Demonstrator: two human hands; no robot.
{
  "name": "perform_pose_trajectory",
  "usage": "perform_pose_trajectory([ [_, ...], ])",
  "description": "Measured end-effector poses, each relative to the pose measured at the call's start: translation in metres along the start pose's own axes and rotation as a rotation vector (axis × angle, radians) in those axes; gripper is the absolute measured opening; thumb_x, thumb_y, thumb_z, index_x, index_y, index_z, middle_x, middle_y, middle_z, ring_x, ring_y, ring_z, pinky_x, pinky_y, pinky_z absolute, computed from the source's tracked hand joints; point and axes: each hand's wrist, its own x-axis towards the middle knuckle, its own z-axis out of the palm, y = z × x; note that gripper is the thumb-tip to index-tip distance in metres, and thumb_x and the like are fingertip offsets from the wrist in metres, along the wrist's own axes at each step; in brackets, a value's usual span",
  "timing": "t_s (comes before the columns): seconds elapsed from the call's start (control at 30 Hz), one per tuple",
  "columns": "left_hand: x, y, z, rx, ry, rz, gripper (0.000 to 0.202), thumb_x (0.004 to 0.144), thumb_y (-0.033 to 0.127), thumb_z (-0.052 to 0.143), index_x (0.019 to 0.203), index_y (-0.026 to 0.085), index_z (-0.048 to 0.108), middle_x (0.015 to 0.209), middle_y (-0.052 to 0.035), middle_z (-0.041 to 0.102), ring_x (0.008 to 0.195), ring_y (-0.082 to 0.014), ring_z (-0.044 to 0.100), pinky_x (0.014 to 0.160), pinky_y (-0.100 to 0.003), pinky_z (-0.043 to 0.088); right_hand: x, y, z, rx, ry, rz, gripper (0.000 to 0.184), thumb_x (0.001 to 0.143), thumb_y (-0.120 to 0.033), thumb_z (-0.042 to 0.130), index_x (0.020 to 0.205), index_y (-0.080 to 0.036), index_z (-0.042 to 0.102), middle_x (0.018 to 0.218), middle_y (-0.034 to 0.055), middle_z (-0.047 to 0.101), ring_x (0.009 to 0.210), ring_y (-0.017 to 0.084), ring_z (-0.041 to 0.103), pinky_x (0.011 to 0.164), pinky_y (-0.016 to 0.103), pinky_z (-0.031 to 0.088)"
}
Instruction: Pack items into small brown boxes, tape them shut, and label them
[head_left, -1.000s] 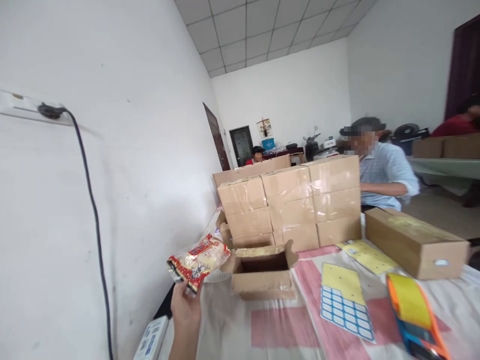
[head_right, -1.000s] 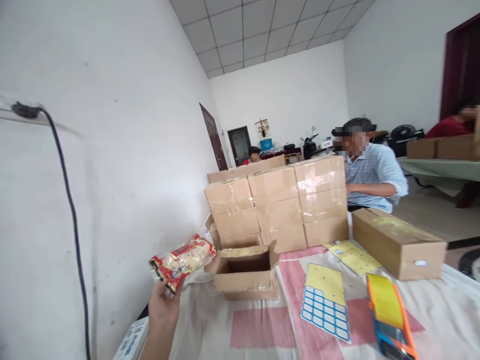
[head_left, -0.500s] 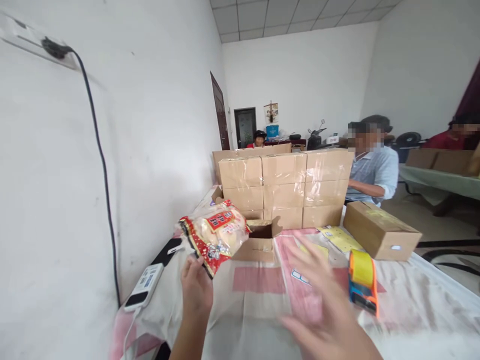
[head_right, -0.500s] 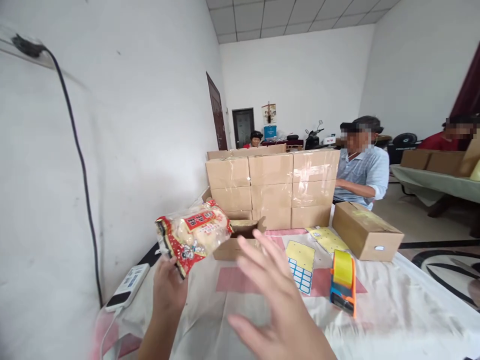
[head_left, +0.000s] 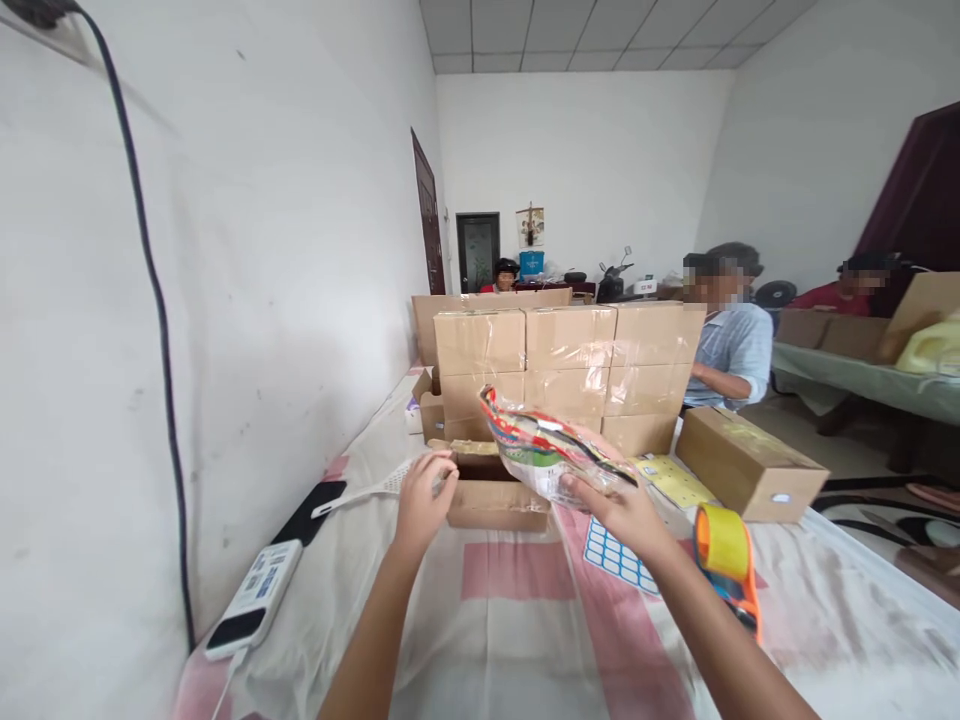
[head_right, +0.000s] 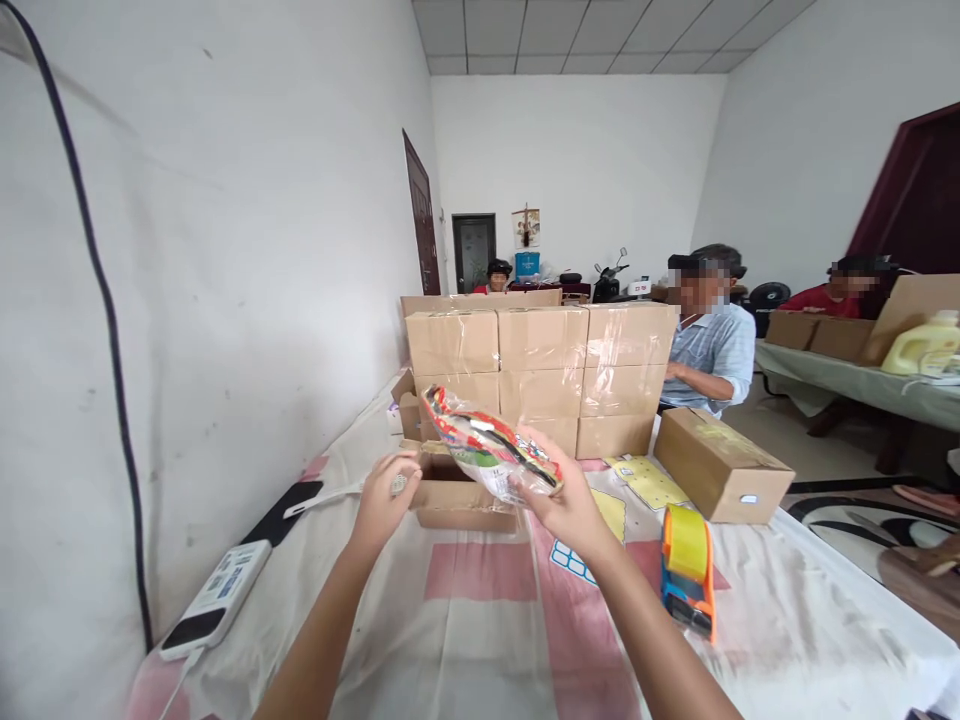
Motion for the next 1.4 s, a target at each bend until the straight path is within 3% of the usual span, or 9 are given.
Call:
perform_pose_trajectory([
  [0.17,0.050,-0.025,0.034,0.105,-0.287,0.083,0.027,0.077,0.021,0.060,0.099,0.025,0.076,0.113,-0.0080,0.074,0.112,-0.0289,0.065,0.103,-0.043,0.047,0.032,0.013,0.001,-0.094,-0.285,-0.042,0.058,0.089,-0.032,0.067,0.145,-0.026,0.053,0.147,0.0086,0.056,0.134,0.028,0.056,0.114,0.046,0.045],
  [0.33,0.061,-0.034,0.036,0.200,-0.299,0.010,0.077,0.063,0.031,0.077,0.138,0.030,0.060,0.158,-0.0089,0.042,0.152,-0.0420,0.018,0.122,-0.063,0.005,0.074,0.028,0.015,-0.252,-0.475,-0.042,0.057,0.089,-0.025,0.061,0.145,-0.023,0.051,0.145,0.0097,0.058,0.131,0.027,0.057,0.113,0.045,0.043],
  [0.43,0.053,-0.047,0.032,0.170,-0.332,-0.212,0.086,0.066,0.051,0.078,0.144,0.028,0.054,0.167,-0.0115,0.021,0.154,-0.0458,-0.001,0.118,-0.071,0.002,0.106,0.028,0.034,-0.430,-0.594,0.001,0.059,0.083,-0.016,0.059,0.142,-0.023,0.053,0.134,0.0085,0.065,0.118,0.026,0.064,0.103,0.040,0.049],
  [0.63,0.027,-0.067,0.046,-0.198,-0.252,-0.263,0.070,0.073,0.050,0.075,0.136,0.023,0.058,0.153,-0.0108,0.047,0.147,-0.0365,0.033,0.121,-0.050,0.027,0.162,0.035,0.089,-0.684,-0.979,0.184,0.055,0.067,-0.005,0.064,0.120,-0.018,0.067,0.115,0.0063,0.074,0.100,0.026,0.069,0.077,0.026,0.051],
  [0.77,0.019,-0.066,0.059,-0.331,-0.029,-0.293,0.075,0.072,0.045,0.079,0.138,0.021,0.053,0.143,-0.0127,0.055,0.140,-0.0346,0.043,0.117,-0.049,0.033,0.161,0.043,0.093,-0.758,-0.827,0.074,0.055,0.075,-0.007,0.059,0.127,-0.020,0.063,0.125,0.0081,0.071,0.109,0.028,0.068,0.084,0.029,0.051],
  [0.93,0.017,-0.065,0.067,-0.415,-0.057,-0.425,0.109,0.067,0.048,0.084,0.155,0.022,0.026,0.162,-0.0173,0.032,0.147,-0.0342,0.034,0.120,-0.049,0.030,0.146,0.045,0.091,-0.901,-0.807,0.052,0.050,0.079,-0.006,0.055,0.126,-0.021,0.063,0.122,0.0118,0.072,0.110,0.031,0.069,0.086,0.036,0.053],
  [1.2,0.017,-0.073,0.060,-0.448,-0.114,-0.462,0.113,0.069,0.046,0.083,0.158,0.024,0.017,0.164,-0.0155,0.029,0.149,-0.0312,0.032,0.122,-0.047,0.029,0.143,0.089,0.171,-0.894,-1.008,0.248,0.025,0.068,-0.005,0.069,0.090,-0.012,0.077,0.097,0.0139,0.078,0.088,0.029,0.074,0.084,0.040,0.056],
  [1.33,0.015,-0.079,0.057,-0.431,-0.116,-0.517,0.110,0.069,0.050,0.083,0.156,0.022,0.022,0.163,-0.0172,0.030,0.148,-0.0328,0.034,0.121,-0.048,0.030,0.138,0.078,0.150,-0.817,-1.014,0.220,0.042,0.067,-0.009,0.072,0.109,-0.015,0.075,0.114,0.0142,0.075,0.100,0.031,0.072,0.087,0.040,0.056],
  [1.4,0.012,-0.082,0.058,-0.444,-0.104,-0.532,0.109,0.069,0.052,0.083,0.155,0.024,0.023,0.162,-0.0164,0.031,0.148,-0.0337,0.035,0.121,-0.050,0.030,0.127,0.064,0.125,-0.729,-0.873,0.084,0.047,0.077,-0.020,0.071,0.124,-0.019,0.068,0.130,0.0110,0.068,0.116,0.029,0.066,0.098,0.039,0.052],
])
